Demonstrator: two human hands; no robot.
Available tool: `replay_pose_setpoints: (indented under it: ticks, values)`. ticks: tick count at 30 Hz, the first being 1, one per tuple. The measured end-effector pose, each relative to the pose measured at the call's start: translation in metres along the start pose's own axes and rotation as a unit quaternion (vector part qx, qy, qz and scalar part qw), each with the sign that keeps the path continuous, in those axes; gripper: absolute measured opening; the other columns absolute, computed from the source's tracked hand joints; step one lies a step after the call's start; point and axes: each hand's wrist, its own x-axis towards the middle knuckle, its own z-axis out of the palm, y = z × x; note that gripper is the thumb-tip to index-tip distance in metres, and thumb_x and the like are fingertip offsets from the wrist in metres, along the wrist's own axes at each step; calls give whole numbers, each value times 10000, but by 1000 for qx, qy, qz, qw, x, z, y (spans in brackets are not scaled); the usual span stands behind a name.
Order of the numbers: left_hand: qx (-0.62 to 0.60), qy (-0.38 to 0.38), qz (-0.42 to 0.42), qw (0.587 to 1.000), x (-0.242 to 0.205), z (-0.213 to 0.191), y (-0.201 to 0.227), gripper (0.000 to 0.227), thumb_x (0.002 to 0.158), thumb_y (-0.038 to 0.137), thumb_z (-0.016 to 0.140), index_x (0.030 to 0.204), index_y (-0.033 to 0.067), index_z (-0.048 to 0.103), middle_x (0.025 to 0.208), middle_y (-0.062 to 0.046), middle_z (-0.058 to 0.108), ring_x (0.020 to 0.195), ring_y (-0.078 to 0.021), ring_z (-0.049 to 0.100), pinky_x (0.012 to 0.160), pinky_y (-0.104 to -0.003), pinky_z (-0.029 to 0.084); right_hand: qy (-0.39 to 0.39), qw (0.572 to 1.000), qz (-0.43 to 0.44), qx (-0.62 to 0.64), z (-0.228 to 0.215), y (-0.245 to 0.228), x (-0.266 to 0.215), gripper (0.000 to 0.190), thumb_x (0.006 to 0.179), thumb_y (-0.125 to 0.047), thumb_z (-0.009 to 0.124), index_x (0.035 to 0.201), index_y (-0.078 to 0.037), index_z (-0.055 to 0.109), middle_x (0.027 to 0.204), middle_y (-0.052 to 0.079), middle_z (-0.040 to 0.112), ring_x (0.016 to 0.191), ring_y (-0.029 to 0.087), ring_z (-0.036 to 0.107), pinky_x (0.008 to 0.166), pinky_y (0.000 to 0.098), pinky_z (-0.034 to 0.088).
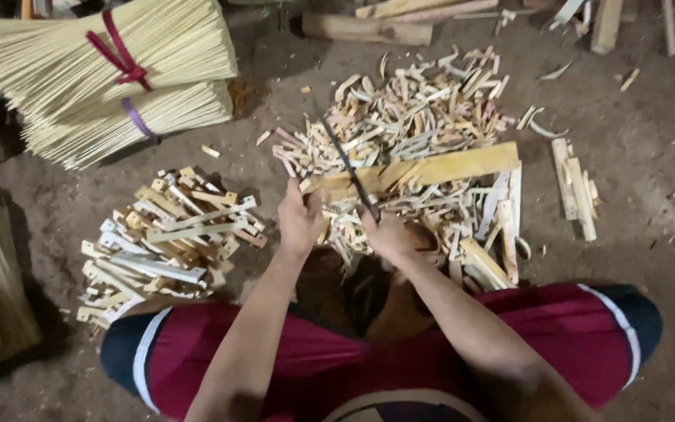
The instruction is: The person sits cross-legged on the floor and uses a knife to shave and shape small wooden pieces. They repeatedly hold each piece against a wooden block and scrape the knife along it, producing wood shavings that accumulate on the floor. Finished pieces are placed into a nearby pile.
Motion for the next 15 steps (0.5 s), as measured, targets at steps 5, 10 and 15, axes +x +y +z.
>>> replay_pose_setpoints:
  ticks: [5, 10, 15]
  values:
    - [10, -22, -52, 998, -9, -11, 25, 217, 921, 198, 649, 1103, 129, 551, 832, -214, 725, 880, -474, 708, 719, -563, 555, -15, 970, 3, 243, -28, -18, -46, 605, 938, -581, 626, 807, 9, 657, 600, 154, 626, 451, 251, 630, 401, 383, 499]
    - [48, -24, -71, 996, -1, 11, -8, 142, 920, 84, 573, 1050, 95, 518, 781, -238, 703, 831, -518, 701, 740, -600, 535, 95, 974, -114, 174, -73, -80, -88, 586, 943, -510, 605, 890, 65, 708, 837, 321, 692, 929, 472, 694, 753, 575, 476]
    - [0, -6, -42, 999, 1, -14, 53, 196, 931, 228, 670, 1049, 132, 547, 821, -210, 726, 880, -461, 716, 702, -543, 555, 212, 926, -301, 82, -16, -33, -39, 517, 945, -374, 686, 579, -26, 578, 469, 187, 539, 493, 399, 629, 423, 436, 416]
